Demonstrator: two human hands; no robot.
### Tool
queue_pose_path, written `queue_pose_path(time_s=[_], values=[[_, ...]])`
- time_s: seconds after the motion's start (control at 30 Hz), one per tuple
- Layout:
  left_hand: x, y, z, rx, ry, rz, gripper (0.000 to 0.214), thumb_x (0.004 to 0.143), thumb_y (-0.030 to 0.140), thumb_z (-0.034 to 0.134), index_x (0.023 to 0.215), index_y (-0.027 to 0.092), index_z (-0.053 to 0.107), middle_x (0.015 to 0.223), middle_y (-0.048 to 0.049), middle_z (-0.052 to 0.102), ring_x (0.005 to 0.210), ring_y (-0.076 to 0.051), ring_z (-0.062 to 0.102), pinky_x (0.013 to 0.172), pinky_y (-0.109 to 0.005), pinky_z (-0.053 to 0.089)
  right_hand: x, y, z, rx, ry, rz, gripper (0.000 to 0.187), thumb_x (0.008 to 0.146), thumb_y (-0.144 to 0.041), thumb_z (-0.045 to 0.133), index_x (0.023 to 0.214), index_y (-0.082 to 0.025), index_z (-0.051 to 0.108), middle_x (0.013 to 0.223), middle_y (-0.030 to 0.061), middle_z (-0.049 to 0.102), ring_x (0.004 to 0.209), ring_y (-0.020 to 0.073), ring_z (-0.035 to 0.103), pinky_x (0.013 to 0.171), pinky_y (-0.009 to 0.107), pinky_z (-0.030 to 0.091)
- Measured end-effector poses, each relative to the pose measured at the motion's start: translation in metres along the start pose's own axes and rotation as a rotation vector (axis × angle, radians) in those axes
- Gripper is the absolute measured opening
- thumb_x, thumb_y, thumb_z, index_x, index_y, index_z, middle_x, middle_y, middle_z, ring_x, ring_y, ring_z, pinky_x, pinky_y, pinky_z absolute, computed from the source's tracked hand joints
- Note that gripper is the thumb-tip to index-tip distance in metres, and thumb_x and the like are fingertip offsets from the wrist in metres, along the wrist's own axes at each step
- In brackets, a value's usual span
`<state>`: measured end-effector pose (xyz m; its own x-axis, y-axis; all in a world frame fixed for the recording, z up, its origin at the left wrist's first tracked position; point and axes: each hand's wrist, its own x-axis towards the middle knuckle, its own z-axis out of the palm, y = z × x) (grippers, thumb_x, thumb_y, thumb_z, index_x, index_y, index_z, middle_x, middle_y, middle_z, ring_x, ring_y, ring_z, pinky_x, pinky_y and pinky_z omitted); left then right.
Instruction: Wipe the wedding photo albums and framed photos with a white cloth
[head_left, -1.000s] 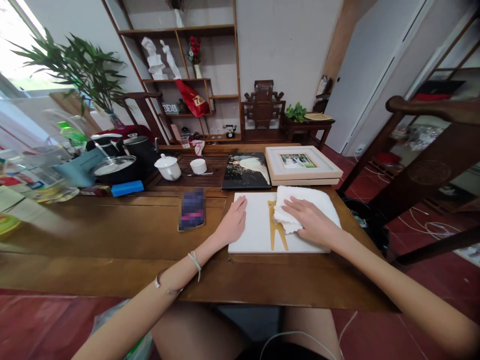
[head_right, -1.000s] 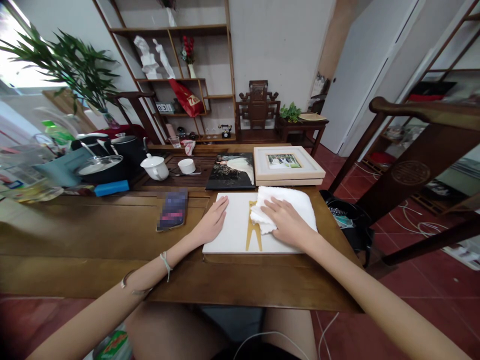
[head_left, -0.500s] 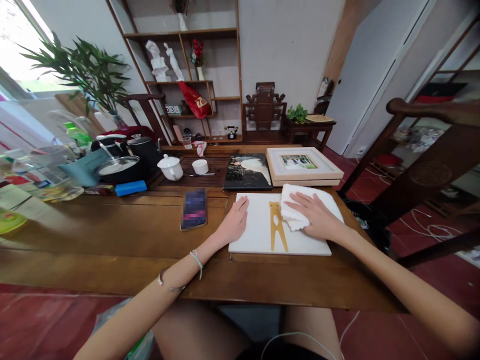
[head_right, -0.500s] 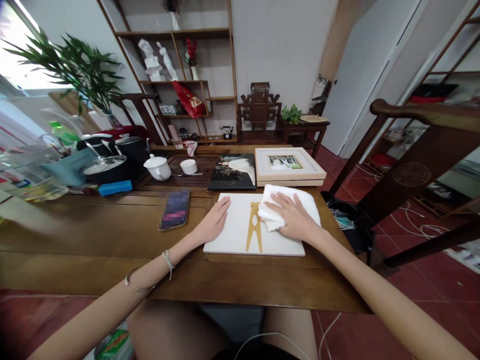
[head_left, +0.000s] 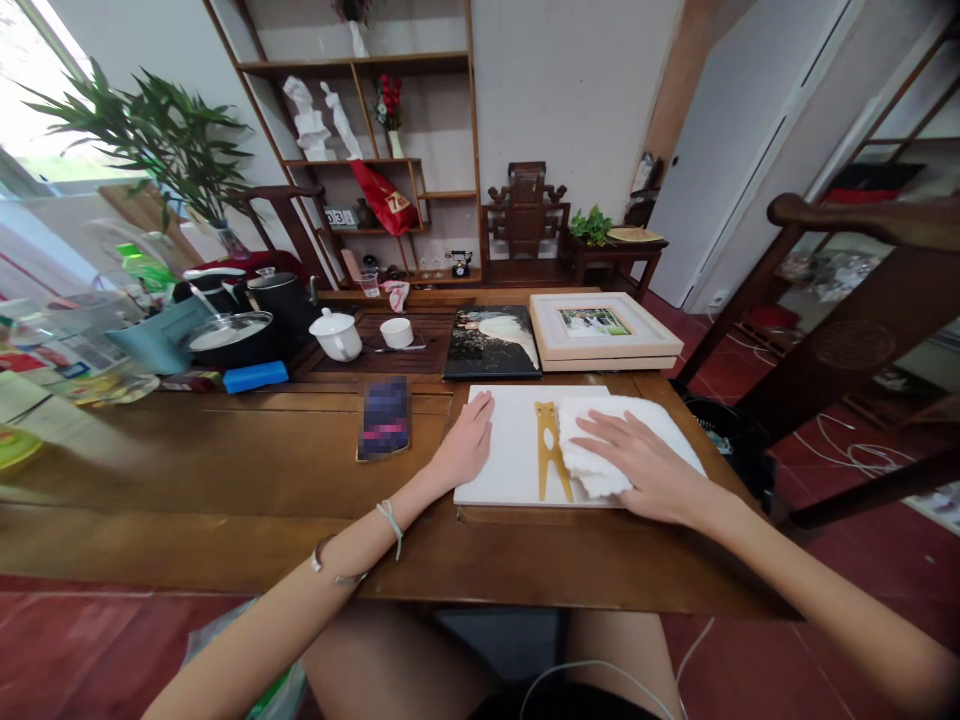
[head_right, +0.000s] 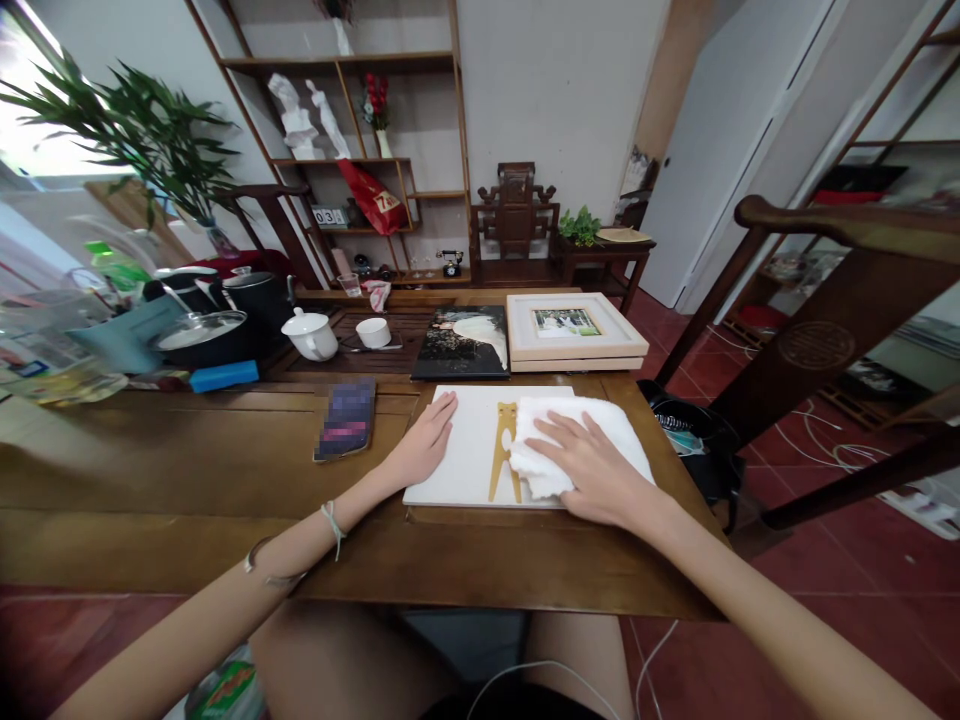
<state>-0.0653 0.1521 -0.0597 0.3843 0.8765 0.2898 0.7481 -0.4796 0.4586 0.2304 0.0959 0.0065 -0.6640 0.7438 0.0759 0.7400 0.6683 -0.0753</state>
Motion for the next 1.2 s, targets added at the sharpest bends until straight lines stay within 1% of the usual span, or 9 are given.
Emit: queue_pose_path(time_s=[0.13,0.23,0.4,0.53,0.67,0.77,0.9,1.1,1.2], values=[[0.0,0.0,0.0,0.003,-0.017,-0.005,0.05,0.097,0.022,0.025,0.141,0.004,0.037,0.152,-0.0207,0.032,0.145,-0.028,0.024,0.119,-0.05,0.021,-0.032,-0.029,-0.005,0.044,-0.04,-0.013,0.084,0.056,-0.006,0.047,0.138,-0.026,0.049,0.152,0.0061,0.038,0.144,0.029,0.023,0.114,0.057,0.021],[0.0,-0.001,0.0,0.006,-0.02,-0.002,0.05,0.097,0.022,0.025,0.142,0.005,0.037,0.153,-0.0203,0.032,0.145,-0.028,0.024,0.119,-0.05,0.02,-0.033,-0.033,-0.004,0.053,-0.048,0.031,0.079,0.06,-0.008,0.048,0.138,-0.025,0.05,0.151,0.007,0.04,0.143,0.0293,0.024,0.114,0.057,0.023],[0.0,-0.003,0.0,0.008,-0.027,0.011,0.05,0.097,0.023,0.024,0.142,0.006,0.036,0.153,-0.0188,0.032,0.145,-0.027,0.023,0.119,-0.049,0.02,0.005,-0.001,0.003,0.042,-0.013,0.141,0.082,0.061,-0.011,0.049,0.142,-0.019,0.045,0.153,0.0104,0.037,0.143,0.0296,0.024,0.115,0.057,0.018],[0.0,-0.001,-0.001,0.007,-0.023,0.002,0.05,0.098,0.024,0.024,0.142,0.007,0.036,0.153,-0.0189,0.032,0.145,-0.026,0.023,0.119,-0.049,0.02,0.045,0.022,0.008,0.027,0.02,0.213,0.076,0.068,-0.015,0.047,0.144,-0.018,0.042,0.153,0.0101,0.037,0.143,0.0297,0.025,0.114,0.057,0.019],[0.0,0.001,-0.002,0.008,-0.025,-0.001,0.05,0.098,0.024,0.023,0.142,0.004,0.036,0.153,-0.0206,0.031,0.145,-0.027,0.023,0.119,-0.049,0.02,0.072,0.028,0.008,0.035,0.054,0.262,0.069,0.074,-0.016,0.044,0.143,-0.014,0.042,0.15,0.0125,0.041,0.141,0.0314,0.029,0.113,0.056,0.023],[-0.001,0.001,-0.002,0.006,-0.023,0.003,0.05,0.098,0.023,0.024,0.143,0.006,0.036,0.153,-0.0195,0.032,0.145,-0.026,0.023,0.119,-0.049,0.02,0.076,0.02,0.007,0.036,0.06,0.252,0.068,0.075,-0.015,0.044,0.143,-0.015,0.043,0.15,0.0127,0.041,0.141,0.0321,0.03,0.112,0.057,0.022],[0.0,0.001,-0.002,0.01,-0.028,0.0,0.05,0.098,0.023,0.024,0.143,0.005,0.035,0.153,-0.0198,0.031,0.145,-0.027,0.023,0.119,-0.049,0.021,0.057,-0.01,0.009,0.012,0.022,0.207,0.076,0.07,-0.015,0.048,0.145,-0.016,0.04,0.153,0.0142,0.034,0.143,0.0357,0.024,0.112,0.062,0.016],[0.0,0.003,-0.003,0.024,-0.03,-0.013,0.05,0.098,0.023,0.024,0.142,0.004,0.037,0.153,-0.0192,0.032,0.145,-0.027,0.024,0.119,-0.047,0.019,-0.001,-0.066,0.011,0.047,-0.031,0.128,0.09,0.06,-0.011,0.051,0.149,-0.016,0.033,0.155,0.0155,0.029,0.144,0.0384,0.017,0.113,0.064,0.015],[0.0,0.003,-0.004,0.022,-0.048,0.011,0.05,0.097,0.022,0.024,0.142,0.002,0.037,0.153,-0.0198,0.032,0.145,-0.027,0.024,0.12,-0.046,0.018,-0.018,-0.076,0.011,0.058,-0.027,0.051,0.094,0.058,-0.012,0.052,0.15,-0.018,0.031,0.156,0.0143,0.027,0.145,0.0376,0.015,0.114,0.062,0.017]])
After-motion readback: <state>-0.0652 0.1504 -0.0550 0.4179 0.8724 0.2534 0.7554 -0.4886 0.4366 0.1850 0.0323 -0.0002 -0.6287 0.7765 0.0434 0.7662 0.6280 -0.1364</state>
